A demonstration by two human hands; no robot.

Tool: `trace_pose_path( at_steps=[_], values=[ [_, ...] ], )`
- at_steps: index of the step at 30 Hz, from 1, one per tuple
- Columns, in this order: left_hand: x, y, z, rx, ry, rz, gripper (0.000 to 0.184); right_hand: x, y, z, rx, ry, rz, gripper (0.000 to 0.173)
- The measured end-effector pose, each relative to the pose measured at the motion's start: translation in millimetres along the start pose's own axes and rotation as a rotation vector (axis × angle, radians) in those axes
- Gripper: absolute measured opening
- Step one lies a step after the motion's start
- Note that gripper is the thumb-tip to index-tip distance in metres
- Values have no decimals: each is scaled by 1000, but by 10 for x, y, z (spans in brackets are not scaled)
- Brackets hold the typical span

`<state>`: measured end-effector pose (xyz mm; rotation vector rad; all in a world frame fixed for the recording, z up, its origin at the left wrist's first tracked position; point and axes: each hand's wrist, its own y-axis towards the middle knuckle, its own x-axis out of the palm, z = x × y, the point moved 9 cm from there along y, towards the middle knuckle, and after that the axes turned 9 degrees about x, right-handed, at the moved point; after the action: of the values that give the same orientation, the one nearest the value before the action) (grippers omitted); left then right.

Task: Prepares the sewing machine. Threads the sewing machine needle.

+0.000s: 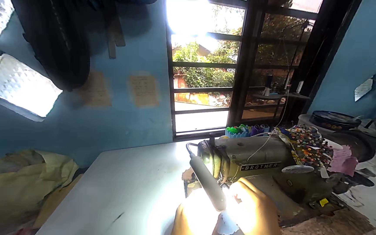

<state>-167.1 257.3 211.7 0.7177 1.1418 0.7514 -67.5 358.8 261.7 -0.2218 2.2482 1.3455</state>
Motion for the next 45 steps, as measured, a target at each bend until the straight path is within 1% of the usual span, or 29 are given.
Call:
trace_pose_path(
  at_steps=[2, 5, 9, 14, 19, 24, 26, 30, 32, 34, 39, 45],
  values=[
    [-2, 4, 12, -3, 9, -7, 22, -15, 11, -26, -2, -13, -24, 19],
    [-12, 8, 15, -4, -2, -1, 19, -69, 37, -56, 49, 2, -146, 20],
    [-14, 7, 13, -7, -18, 5, 19, -29, 26, -23, 1, -31, -35, 18],
    [-12, 6, 14, 0, 3, 0, 18, -23, 42, 18, 16, -18, -133, 19],
    [-11, 5, 12, -4, 8, 3, 18, -4, 50, 3, -18, -35, -85, 14],
    [-17, 7, 9, -7, 3, 7, 19, -20, 57, 33, 5, -10, -119, 18],
    [-11, 1, 2, -19, -1, -3, 19, -56, 43, 35, 14, 16, -75, 20],
    [-3, -7, -5, -11, -6, 2, 18, -74, -46, 88, -12, 106, 92, 20],
    [-12, -5, -1, -7, -9, 10, 18, -47, -114, 131, -42, 164, 117, 19],
    [-17, -6, -4, -13, -18, 16, 19, -55, -160, 166, -58, 166, 141, 19],
    [-6, -6, -11, -19, -13, 8, 18, -122, -163, 177, -37, 162, 204, 22],
    [-11, -6, -7, -6, -25, 22, 17, -3, -118, 153, -12, 144, 240, 25]
  ],
)
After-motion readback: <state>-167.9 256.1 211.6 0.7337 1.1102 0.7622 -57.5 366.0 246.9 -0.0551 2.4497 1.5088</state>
